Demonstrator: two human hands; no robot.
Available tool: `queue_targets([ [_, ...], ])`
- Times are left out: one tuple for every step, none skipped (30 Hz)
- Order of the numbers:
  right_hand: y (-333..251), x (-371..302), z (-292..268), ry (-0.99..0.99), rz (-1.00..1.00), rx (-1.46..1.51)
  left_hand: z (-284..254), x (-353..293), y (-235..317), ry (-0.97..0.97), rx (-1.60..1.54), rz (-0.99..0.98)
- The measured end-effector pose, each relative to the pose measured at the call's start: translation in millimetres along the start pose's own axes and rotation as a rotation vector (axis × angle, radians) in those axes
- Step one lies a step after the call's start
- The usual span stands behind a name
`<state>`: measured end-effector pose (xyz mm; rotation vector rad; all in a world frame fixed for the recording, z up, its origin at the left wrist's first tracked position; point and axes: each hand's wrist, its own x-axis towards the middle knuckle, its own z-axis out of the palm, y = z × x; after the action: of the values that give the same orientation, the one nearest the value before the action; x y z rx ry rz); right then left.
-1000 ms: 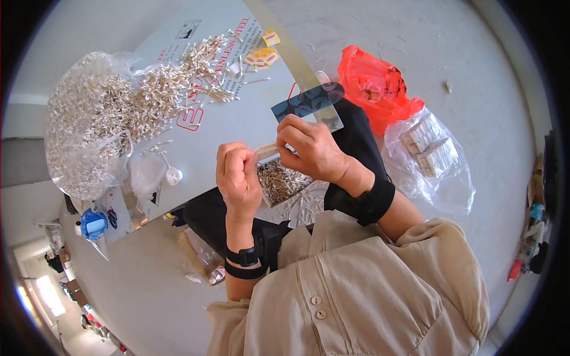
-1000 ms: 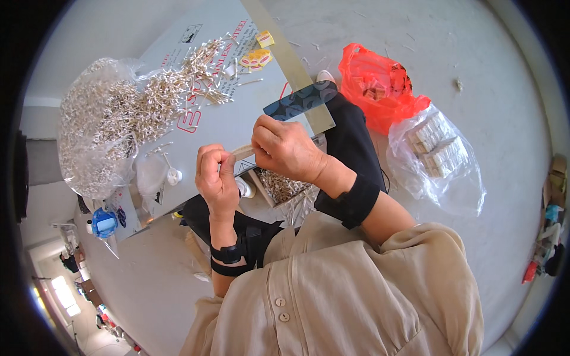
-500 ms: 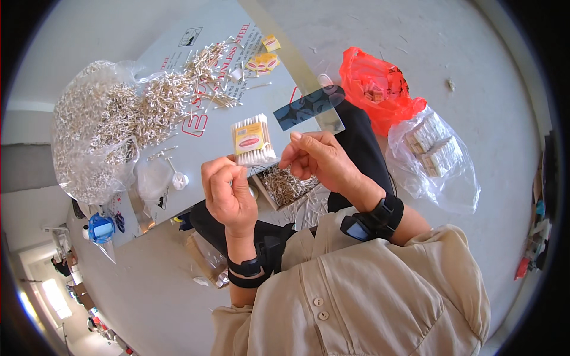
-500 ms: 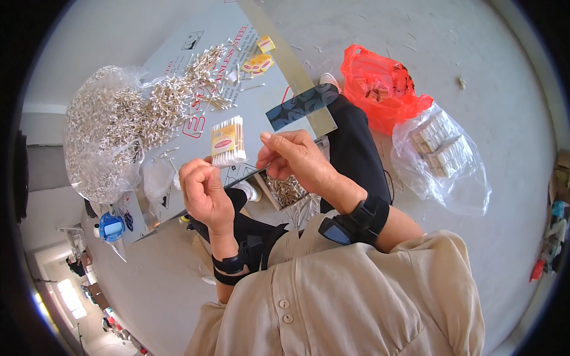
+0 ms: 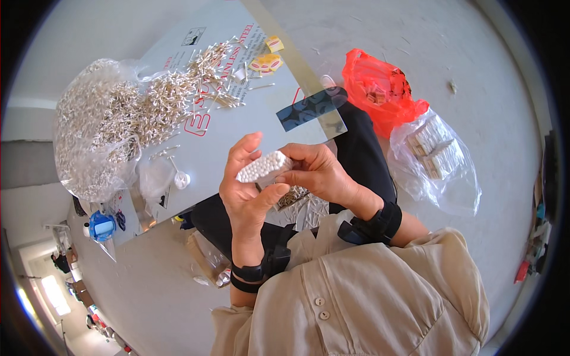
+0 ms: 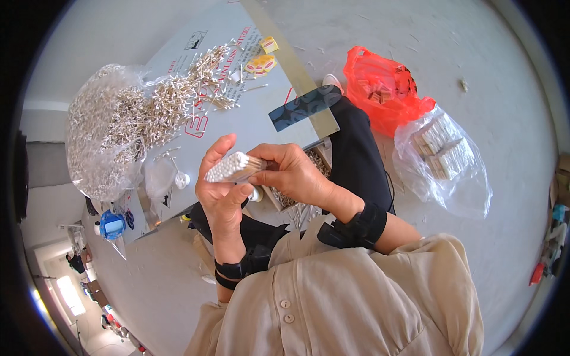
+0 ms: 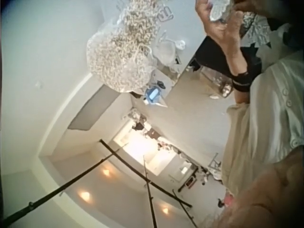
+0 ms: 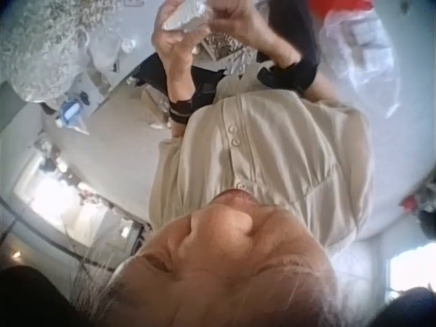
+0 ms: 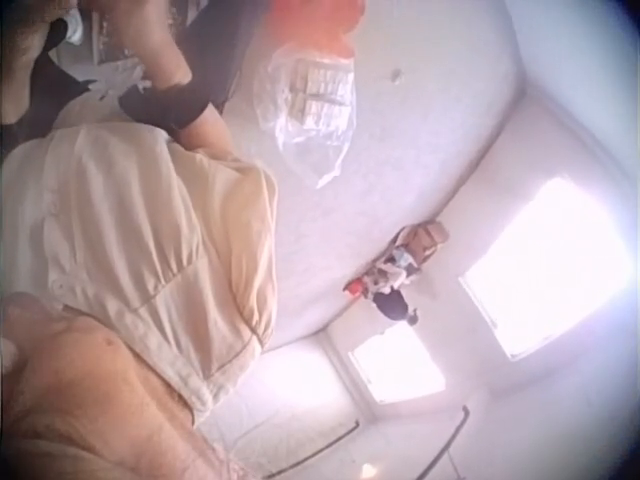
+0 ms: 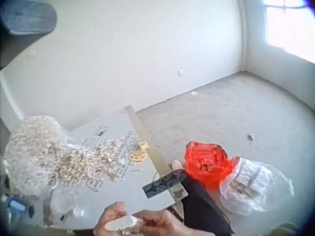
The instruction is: Packaging loose cotton swabs into small plastic bags.
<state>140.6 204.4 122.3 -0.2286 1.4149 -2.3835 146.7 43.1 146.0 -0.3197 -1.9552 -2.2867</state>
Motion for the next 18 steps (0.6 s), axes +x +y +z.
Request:
queue_targets([
  [-2.7, -1.2, 2.1, 0.001, -0.009, -0.035, 2.1, 1.0, 4.5, -0.061, 0.067, -0.013],
  [-4.0, -1.8, 3.0, 0.002, -0.018, -0.069, 13.2, -1.4, 12.0, 0.008, -0.044, -0.08],
  [-2.1, -1.8, 2.0, 0.001, -0.017, -0.069, 12.2, 0.3, 10.5, 0.009, -0.044, -0.081],
  [0.6, -1.3, 0.8, -0.016, -0.053, -0.084, 10.8, 4.5, 9.5, -0.045, 0.131, 0.076],
  [2.3, -1.0, 0.1, -0.032, -0.089, -0.098, 11.2, 7.7, 10.7, -0.098, 0.306, 0.233],
  [2.7, -0.8, 0.4, -0.033, -0.09, -0.099, 16.9, 6.2, 13.3, -0.033, 0.284, 0.194],
  [3.2, -0.5, 0.2, -0.028, -0.115, -0.089, 16.7, 6.5, 13.1, -0.033, 0.283, 0.195],
  [3.4, -0.3, 0.2, -0.024, -0.141, -0.079, 16.2, 6.8, 13.2, -0.045, 0.313, 0.223],
  [3.3, -0.5, 0.4, -0.023, -0.141, -0.079, 15.8, 7.0, 13.1, -0.058, 0.344, 0.25],
  [3.0, -0.8, 1.3, -0.018, -0.125, -0.066, 15.2, 6.8, 13.3, -0.057, 0.344, 0.251],
  [2.7, -0.8, 1.9, -0.012, -0.109, -0.052, 14.7, 6.5, 13.3, -0.064, 0.372, 0.274],
  [2.3, -0.3, 2.5, -0.013, -0.109, -0.052, 14.3, 6.3, 13.5, -0.072, 0.399, 0.297],
  [1.8, -0.1, 2.9, -0.012, -0.126, -0.066, 14.6, 6.1, 13.9, -0.072, 0.399, 0.297],
  [1.5, 0.0, 3.2, -0.012, -0.143, -0.081, 15.1, 6.1, 14.7, -0.076, 0.416, 0.3],
  [3.2, -0.1, 2.2, -0.012, -0.143, -0.081, 15.5, 6.2, 15.6, -0.08, 0.433, 0.302],
  [6.2, -0.5, -0.2, -0.019, -0.124, -0.066, 16.3, 6.7, 16.3, -0.081, 0.432, 0.302],
  [7.6, -0.7, -1.7, -0.026, -0.105, -0.052, 17.3, 7.3, 17.3, -0.07, 0.396, 0.283],
  [7.3, -0.8, -2.6, -0.025, -0.105, -0.052, 17.8, 7.8, 17.5, -0.059, 0.359, 0.263],
])
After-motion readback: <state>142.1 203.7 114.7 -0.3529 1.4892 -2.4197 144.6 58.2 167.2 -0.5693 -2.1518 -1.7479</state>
